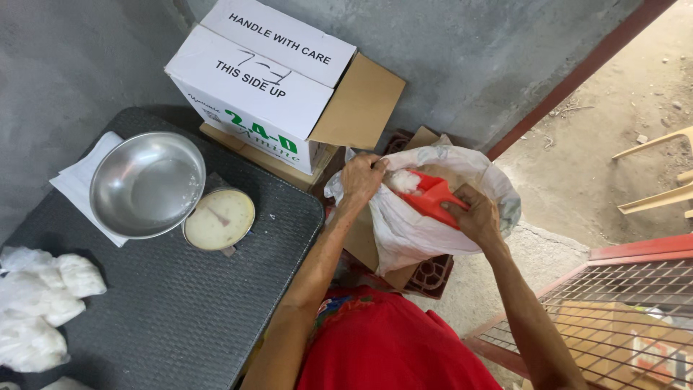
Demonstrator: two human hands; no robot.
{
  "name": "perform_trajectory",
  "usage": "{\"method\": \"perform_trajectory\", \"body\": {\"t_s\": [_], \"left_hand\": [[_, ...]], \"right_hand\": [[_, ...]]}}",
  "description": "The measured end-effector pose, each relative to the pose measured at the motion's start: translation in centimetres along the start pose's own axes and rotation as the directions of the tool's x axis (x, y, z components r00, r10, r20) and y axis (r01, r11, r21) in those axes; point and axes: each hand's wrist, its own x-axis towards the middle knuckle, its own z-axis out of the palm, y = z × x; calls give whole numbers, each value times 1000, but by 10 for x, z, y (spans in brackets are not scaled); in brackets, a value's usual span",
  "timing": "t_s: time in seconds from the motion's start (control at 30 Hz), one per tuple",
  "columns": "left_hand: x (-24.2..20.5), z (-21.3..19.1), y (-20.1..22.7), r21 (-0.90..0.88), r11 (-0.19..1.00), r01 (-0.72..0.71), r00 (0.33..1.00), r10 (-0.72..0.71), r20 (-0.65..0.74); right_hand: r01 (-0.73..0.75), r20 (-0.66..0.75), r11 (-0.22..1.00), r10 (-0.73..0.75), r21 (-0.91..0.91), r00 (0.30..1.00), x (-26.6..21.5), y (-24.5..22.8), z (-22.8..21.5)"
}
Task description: The person scoops a white powder from a large sack using a red scoop and pours it into small plastic bags. They then tie the bags closed and place them on a table next to a weighing scale and numerous bottles.
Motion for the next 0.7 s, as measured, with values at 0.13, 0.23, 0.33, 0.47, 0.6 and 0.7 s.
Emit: {"method": "perform_trajectory", "body": {"t_s": [0.13, 0.23, 0.33, 0.47, 0.6, 0.7], "left_hand": [[-17, 20, 1, 164, 977, -136, 981, 156, -116], [-31, 36, 3, 131, 978, -161, 983, 171, -69], [-5, 27, -8, 307, 915, -262, 943, 310, -118], [12, 8, -19, 283, 959, -30, 996, 52, -74], [-14, 2, -15, 235, 972, -4, 993, 32, -115], [-23, -11, -7, 106, 994, -21, 991, 35, -132]], "right_hand": [[-77, -80, 996, 79, 34, 994, 3, 5, 13], [-111, -92, 994, 108, -22, 990, 19, 10, 28], [-14, -128, 1000, 12, -21, 992, 43, 13, 48], [159, -169, 965, -125, 210, 978, 60, 9, 66], [-13, -41, 997, 10, -80, 999, 34, 16, 37], [83, -78, 993, -89, -80, 993, 11, 17, 11]]}}
